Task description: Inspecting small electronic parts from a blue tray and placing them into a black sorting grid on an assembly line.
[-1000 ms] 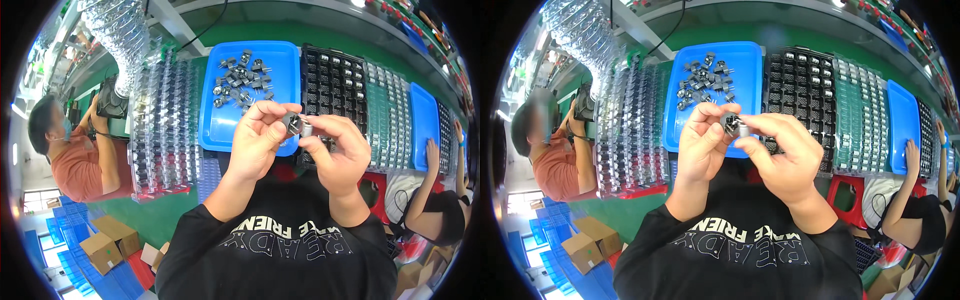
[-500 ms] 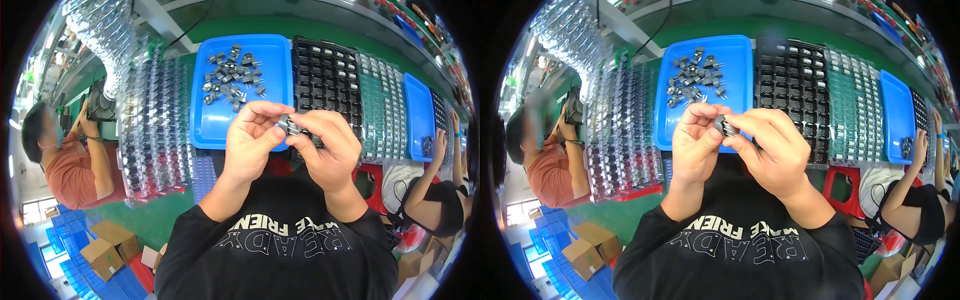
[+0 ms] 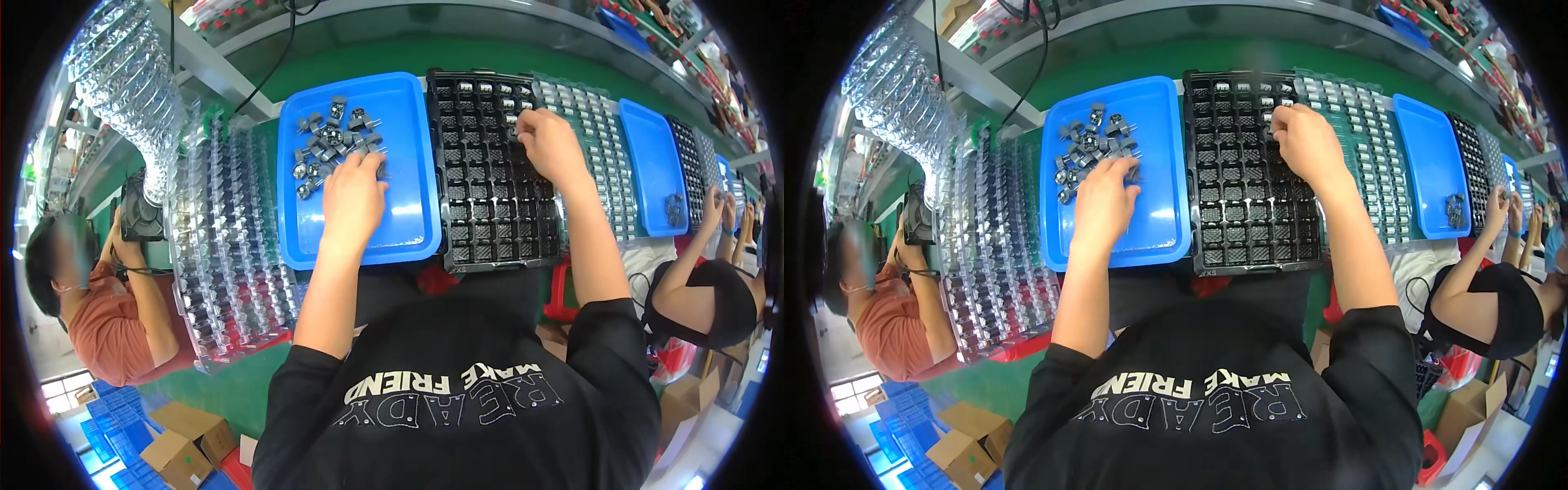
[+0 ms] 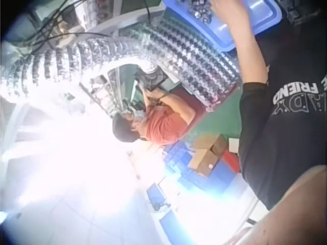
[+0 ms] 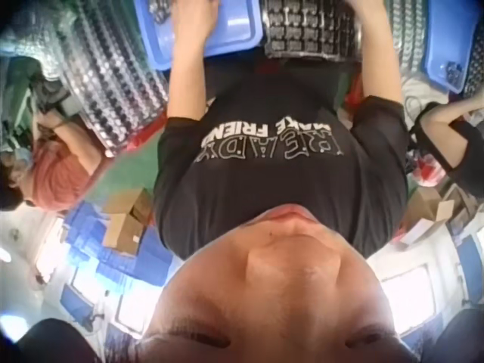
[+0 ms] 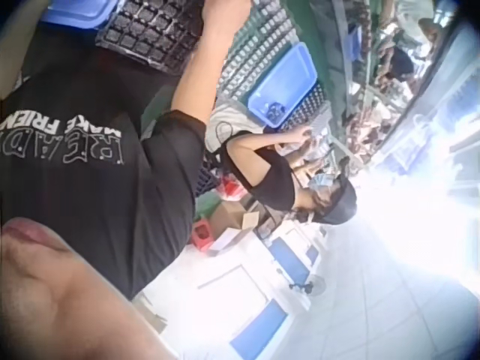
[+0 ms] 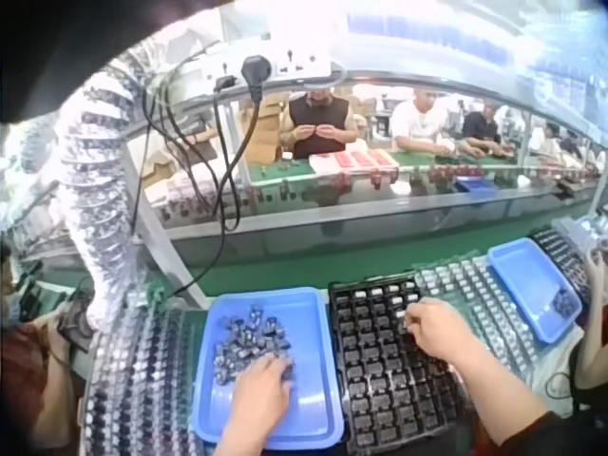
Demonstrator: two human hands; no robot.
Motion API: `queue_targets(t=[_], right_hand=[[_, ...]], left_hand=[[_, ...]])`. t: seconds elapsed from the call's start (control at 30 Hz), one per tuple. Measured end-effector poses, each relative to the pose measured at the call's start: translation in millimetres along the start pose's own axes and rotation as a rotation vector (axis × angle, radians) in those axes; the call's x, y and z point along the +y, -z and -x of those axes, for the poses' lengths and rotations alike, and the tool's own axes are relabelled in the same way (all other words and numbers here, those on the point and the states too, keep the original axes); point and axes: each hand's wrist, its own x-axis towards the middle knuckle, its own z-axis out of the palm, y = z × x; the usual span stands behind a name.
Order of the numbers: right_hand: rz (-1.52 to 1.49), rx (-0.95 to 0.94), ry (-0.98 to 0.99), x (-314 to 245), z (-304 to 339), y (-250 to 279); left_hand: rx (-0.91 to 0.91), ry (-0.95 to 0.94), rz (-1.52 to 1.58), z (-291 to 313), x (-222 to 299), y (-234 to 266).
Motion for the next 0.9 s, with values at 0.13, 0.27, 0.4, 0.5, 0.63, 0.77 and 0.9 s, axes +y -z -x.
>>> queue_targets(t=[0.13, 0.27, 0.4, 0.5, 0.63, 0.77, 0.9], right_hand=[[0.066, -0.106, 0.065, 8, -1, -9], [-0.040, -0.064, 0.014, 25, 10, 15], [-0.019, -0.325, -0.344, 39, 63, 68], [-0.016, -0.317, -0.368, 45, 83, 54], [-0.156, -0.169, -0.468, 55, 91, 33], [-0.188, -0.133, -0.336, 67, 103, 37], [-0.217, -0.223, -0.292, 72, 112, 45]], left_hand=[[-0.073, 0.023, -0.222, -8, 4, -11], [0.028, -0.027, -0.076, -9, -8, -11], [0.087, 0.115, 0.193, 7, -4, 8], [-0.065, 0.410, 0.557, 13, -3, 12], [-0.045, 0.336, 1.031, 24, 7, 7], [-0.191, 0.272, 1.345, 28, 9, 5], [-0.126, 0.287, 1.480, 37, 20, 18]])
